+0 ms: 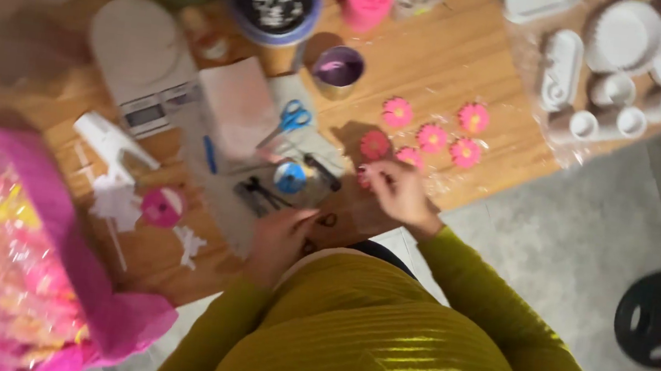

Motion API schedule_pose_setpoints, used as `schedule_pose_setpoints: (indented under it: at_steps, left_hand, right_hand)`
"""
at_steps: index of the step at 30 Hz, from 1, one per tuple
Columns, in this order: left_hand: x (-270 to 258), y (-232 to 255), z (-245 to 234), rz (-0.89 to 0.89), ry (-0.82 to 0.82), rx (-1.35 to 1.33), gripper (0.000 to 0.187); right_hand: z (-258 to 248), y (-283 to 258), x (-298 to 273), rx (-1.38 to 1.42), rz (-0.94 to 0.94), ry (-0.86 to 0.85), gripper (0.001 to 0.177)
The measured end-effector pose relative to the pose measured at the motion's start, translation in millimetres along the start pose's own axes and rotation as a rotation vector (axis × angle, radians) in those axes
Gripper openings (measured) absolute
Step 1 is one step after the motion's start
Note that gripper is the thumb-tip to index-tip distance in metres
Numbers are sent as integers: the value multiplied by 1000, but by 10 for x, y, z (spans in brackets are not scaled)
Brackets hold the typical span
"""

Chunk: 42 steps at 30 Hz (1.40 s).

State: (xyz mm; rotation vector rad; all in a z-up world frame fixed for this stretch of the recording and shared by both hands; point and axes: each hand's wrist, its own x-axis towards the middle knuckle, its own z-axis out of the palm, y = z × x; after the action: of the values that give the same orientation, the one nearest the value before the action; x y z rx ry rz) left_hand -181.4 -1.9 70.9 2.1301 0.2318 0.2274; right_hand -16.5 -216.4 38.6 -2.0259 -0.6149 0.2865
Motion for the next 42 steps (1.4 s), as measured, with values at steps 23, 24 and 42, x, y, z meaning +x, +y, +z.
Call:
schedule_pose_setpoints:
  at_steps: [23,24,42]
  left_hand:
    - [-2273,-770,-1911,-472,429,-74,13]
    - [-2316,-825,-1958,-465,427,-60,13]
    - [-2347,-1005,-2369,-353,381,-25,9]
  right_hand:
    - [1688,-1111,1288,-478,-439,-404,19]
    - [1732,-1157,1201,-558,-432,-371,24]
    - [1761,-1170,1620,-392,78,-527,22]
